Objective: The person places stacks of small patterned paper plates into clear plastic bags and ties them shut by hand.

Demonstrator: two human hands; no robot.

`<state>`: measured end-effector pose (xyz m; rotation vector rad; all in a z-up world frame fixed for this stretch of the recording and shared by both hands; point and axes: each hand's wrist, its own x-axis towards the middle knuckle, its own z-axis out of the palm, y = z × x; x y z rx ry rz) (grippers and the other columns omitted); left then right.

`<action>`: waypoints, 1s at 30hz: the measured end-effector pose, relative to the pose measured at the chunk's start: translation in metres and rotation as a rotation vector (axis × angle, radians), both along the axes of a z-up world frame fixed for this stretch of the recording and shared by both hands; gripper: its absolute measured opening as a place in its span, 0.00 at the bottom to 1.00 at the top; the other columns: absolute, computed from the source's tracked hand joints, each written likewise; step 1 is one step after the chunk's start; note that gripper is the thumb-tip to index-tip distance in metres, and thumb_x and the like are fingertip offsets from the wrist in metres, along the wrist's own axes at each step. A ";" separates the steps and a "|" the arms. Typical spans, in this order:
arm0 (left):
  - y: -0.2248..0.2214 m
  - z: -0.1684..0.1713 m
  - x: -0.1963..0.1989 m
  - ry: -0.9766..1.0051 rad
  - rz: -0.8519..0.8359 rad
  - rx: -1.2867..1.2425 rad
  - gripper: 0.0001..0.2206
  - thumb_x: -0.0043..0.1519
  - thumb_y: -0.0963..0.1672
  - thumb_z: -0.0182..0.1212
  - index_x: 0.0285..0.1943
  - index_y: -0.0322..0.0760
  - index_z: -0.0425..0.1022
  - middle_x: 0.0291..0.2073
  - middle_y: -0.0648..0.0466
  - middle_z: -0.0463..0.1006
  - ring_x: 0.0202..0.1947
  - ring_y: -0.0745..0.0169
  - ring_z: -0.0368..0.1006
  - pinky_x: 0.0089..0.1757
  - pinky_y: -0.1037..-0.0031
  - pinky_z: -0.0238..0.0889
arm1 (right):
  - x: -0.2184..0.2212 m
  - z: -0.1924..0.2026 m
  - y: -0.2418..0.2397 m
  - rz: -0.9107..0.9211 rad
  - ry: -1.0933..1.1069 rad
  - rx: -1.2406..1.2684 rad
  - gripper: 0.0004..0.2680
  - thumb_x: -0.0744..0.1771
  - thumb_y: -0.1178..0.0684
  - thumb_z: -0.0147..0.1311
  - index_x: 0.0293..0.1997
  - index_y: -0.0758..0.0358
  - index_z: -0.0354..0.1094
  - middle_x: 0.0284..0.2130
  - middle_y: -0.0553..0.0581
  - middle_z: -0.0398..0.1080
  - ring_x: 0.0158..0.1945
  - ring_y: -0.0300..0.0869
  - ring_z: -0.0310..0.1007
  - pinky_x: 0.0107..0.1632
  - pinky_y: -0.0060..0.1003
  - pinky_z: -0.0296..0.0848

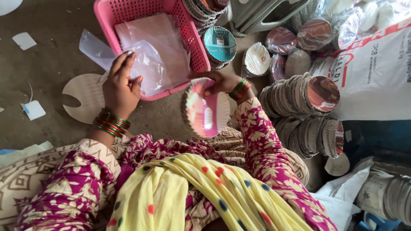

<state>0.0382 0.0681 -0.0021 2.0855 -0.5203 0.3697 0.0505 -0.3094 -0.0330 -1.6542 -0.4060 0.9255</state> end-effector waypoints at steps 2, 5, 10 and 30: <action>-0.001 0.006 0.004 -0.054 -0.042 0.062 0.28 0.62 0.36 0.64 0.74 0.37 0.68 0.67 0.45 0.71 0.57 0.46 0.76 0.48 0.67 0.73 | 0.001 0.022 0.034 -0.005 -0.064 -0.078 0.34 0.62 0.61 0.66 0.77 0.53 0.48 0.69 0.56 0.61 0.58 0.37 0.69 0.59 0.34 0.71; -0.005 0.012 0.004 -0.097 -0.185 0.121 0.28 0.61 0.34 0.55 0.74 0.38 0.68 0.67 0.45 0.72 0.59 0.44 0.74 0.54 0.63 0.72 | 0.009 0.010 0.065 -0.060 -0.128 -0.264 0.38 0.63 0.60 0.68 0.78 0.50 0.40 0.65 0.55 0.64 0.56 0.35 0.70 0.59 0.30 0.69; -0.006 0.016 -0.013 -0.100 -0.346 0.349 0.27 0.59 0.35 0.53 0.70 0.43 0.73 0.63 0.50 0.75 0.45 0.47 0.76 0.48 0.62 0.72 | 0.016 -0.079 0.055 -0.143 0.074 0.074 0.33 0.69 0.60 0.61 0.85 0.51 0.45 0.39 0.47 0.67 0.42 0.35 0.62 0.49 0.30 0.64; -0.043 -0.060 -0.067 -0.159 -0.107 0.735 0.02 0.64 0.42 0.57 0.41 0.39 0.71 0.33 0.49 0.74 0.31 0.51 0.75 0.29 0.62 0.70 | -0.008 -0.144 0.135 -1.434 0.169 0.362 0.09 0.65 0.64 0.51 0.49 0.67 0.68 0.36 0.54 0.73 0.37 0.41 0.73 0.41 0.37 0.73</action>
